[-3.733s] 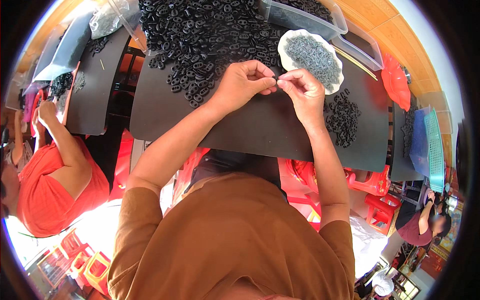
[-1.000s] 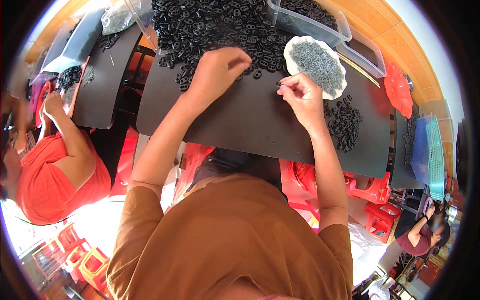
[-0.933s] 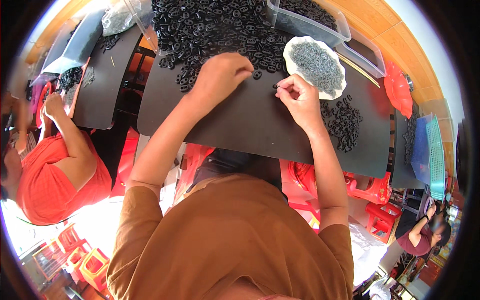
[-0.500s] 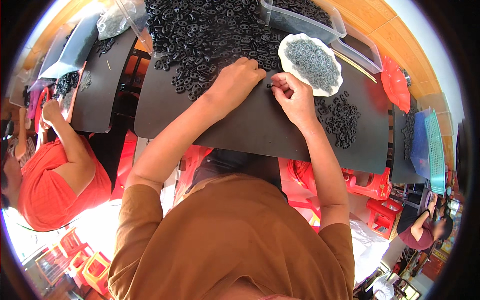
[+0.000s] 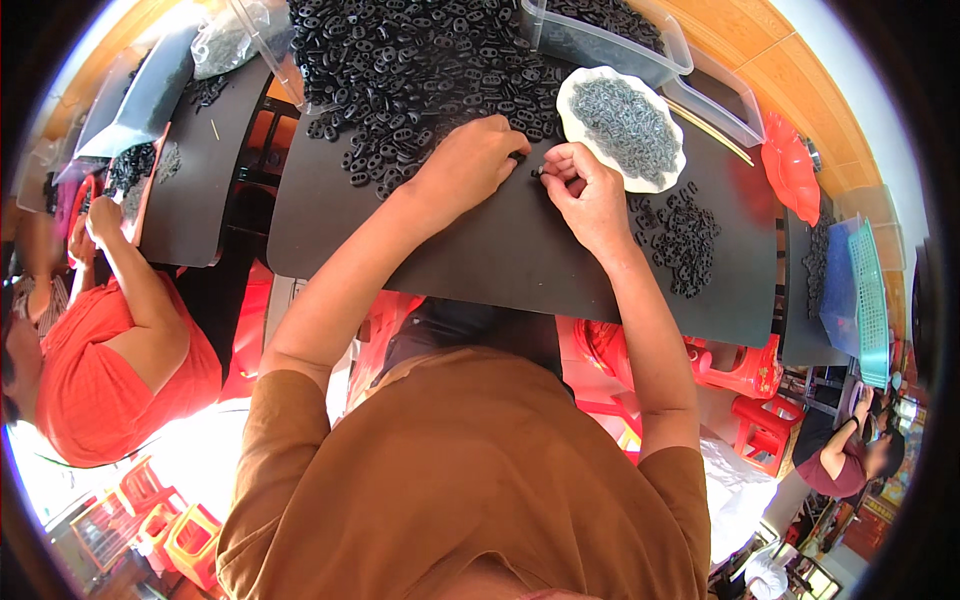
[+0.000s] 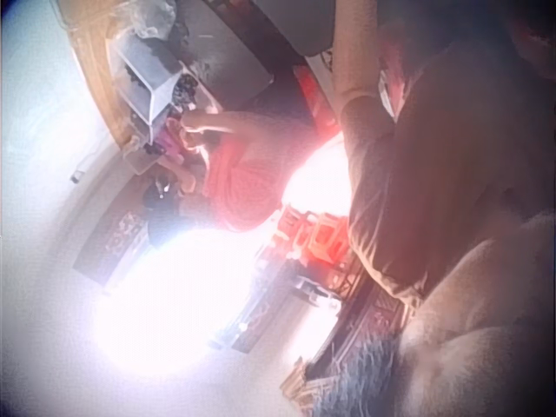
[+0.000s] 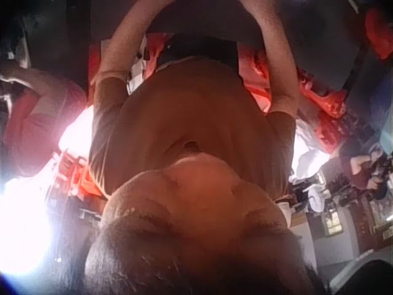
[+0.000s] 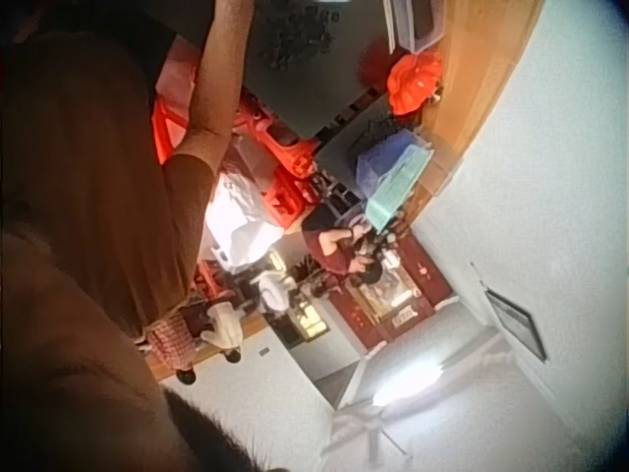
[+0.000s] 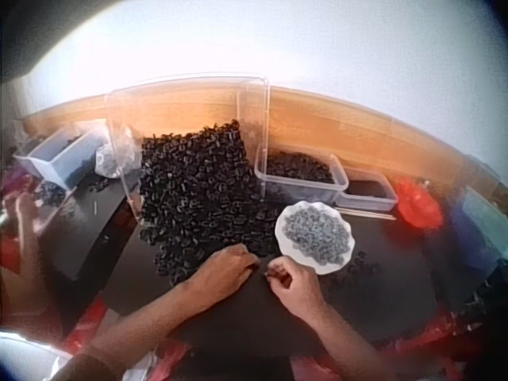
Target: The person sits at a table and repeatedly picks up small black plastic rings and metal pins. They insert the pins into the rings by hand and place the assembled units into a white bowl.
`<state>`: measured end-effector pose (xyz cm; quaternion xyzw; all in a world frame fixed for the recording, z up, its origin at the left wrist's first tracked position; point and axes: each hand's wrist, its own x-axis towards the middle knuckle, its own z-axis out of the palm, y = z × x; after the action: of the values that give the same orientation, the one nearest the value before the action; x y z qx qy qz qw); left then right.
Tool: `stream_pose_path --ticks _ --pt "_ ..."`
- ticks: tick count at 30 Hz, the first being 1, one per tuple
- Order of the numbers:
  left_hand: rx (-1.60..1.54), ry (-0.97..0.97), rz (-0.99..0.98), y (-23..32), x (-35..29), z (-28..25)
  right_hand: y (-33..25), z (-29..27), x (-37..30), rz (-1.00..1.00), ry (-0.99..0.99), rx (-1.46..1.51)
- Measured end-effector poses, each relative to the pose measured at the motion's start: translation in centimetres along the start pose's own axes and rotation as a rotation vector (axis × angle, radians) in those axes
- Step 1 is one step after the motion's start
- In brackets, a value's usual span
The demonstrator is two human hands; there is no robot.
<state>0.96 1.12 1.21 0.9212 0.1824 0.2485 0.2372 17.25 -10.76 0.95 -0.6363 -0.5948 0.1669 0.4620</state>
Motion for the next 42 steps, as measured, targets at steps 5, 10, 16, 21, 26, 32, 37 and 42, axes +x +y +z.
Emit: stream_pose_path --ticks 5,10,16,21,26,32,37,42 --pt "0.053 0.073 0.057 -0.3 0.0 0.5 0.2 0.1 0.0 -0.013 0.0 -0.001" --pt "-0.22 0.062 -0.063 -1.1 0.3 0.2 0.2 0.1 -0.1 -0.037 0.005 -0.008" --pt "-0.825 -0.046 -0.438 -0.9 0.4 -0.2 0.0 0.1 0.0 -0.013 -0.01 0.006" --pt "-0.848 -0.09 -0.44 -0.7 0.3 0.0 -0.1 0.1 0.0 0.021 -0.054 0.008" --pt "-0.821 -0.091 -0.402 -0.5 0.3 -0.1 -0.4 0.2 0.1 0.013 -0.049 0.007" --pt "-0.764 -0.073 -0.385 -0.3 0.1 0.1 0.0 0.4 0.0 0.022 -0.049 -0.004" --pt "-0.74 -0.059 -0.4 -0.2 0.0 0.1 -0.1 0.4 0.1 0.031 -0.041 0.004" --pt "-0.746 -0.052 -0.382 0.0 -0.1 0.1 -0.2 0.5 0.1 0.034 -0.031 0.011"
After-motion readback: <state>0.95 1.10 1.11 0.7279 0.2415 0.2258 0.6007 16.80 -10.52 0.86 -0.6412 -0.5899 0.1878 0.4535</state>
